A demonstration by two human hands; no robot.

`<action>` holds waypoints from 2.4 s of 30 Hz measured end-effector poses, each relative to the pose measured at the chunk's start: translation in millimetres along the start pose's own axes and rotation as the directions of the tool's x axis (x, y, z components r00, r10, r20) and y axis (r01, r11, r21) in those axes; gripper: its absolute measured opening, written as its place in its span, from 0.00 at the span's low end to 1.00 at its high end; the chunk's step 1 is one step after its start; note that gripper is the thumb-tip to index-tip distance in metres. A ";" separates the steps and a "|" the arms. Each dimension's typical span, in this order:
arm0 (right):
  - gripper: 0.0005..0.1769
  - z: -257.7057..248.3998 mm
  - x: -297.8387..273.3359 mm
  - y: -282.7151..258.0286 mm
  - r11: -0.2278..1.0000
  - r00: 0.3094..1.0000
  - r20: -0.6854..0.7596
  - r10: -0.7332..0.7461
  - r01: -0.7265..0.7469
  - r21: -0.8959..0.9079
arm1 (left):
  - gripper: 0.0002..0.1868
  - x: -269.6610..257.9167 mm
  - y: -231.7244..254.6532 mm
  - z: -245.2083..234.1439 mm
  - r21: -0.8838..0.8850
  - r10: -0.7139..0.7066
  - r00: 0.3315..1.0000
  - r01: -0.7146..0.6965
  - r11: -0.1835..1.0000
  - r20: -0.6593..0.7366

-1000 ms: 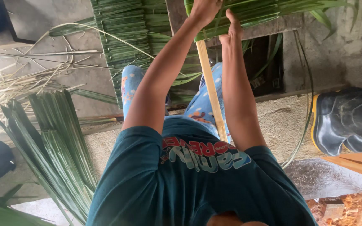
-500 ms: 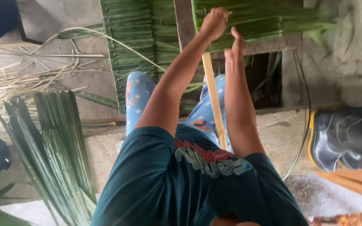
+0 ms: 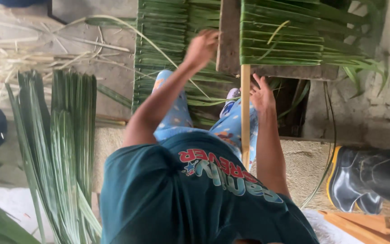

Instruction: Weaving palm leaves onto a wooden frame to create a thatched panel

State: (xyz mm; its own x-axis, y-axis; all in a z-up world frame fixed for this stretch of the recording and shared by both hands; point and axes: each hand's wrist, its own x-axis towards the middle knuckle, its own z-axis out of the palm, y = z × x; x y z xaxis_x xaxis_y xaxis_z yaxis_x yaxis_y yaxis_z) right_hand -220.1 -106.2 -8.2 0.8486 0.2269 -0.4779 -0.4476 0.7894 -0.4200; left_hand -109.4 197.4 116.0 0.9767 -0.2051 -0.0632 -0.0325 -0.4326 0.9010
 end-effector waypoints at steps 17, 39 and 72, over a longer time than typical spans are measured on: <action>0.28 -0.8 1.0 -9.6 0.988 0.982 -0.165 -0.091 0.067 -0.141 | 0.13 -417.1 -203.6 -184.5 0.473 0.180 0.444 0.741 0.477 -0.878; 0.38 -6.0 -1.0 -14.2 0.992 0.974 -0.194 -0.114 0.123 0.036 | 0.39 -493.0 -283.7 -226.5 0.250 -0.092 0.283 0.929 0.272 -0.955; 0.08 76.7 -75.1 -40.8 0.338 0.288 -0.188 -0.939 0.677 -0.654 | 0.15 -315.9 -104.3 -253.7 0.193 -0.230 0.896 0.320 0.928 -0.381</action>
State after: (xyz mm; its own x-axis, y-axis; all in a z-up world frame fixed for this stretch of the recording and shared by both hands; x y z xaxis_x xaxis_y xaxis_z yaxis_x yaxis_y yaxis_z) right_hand -244.0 -111.7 104.0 0.6115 -0.7833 0.1122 0.2385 0.0472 -0.9700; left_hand -360.6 530.1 150.9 0.9630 0.2500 -0.1001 0.2414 -0.6362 0.7328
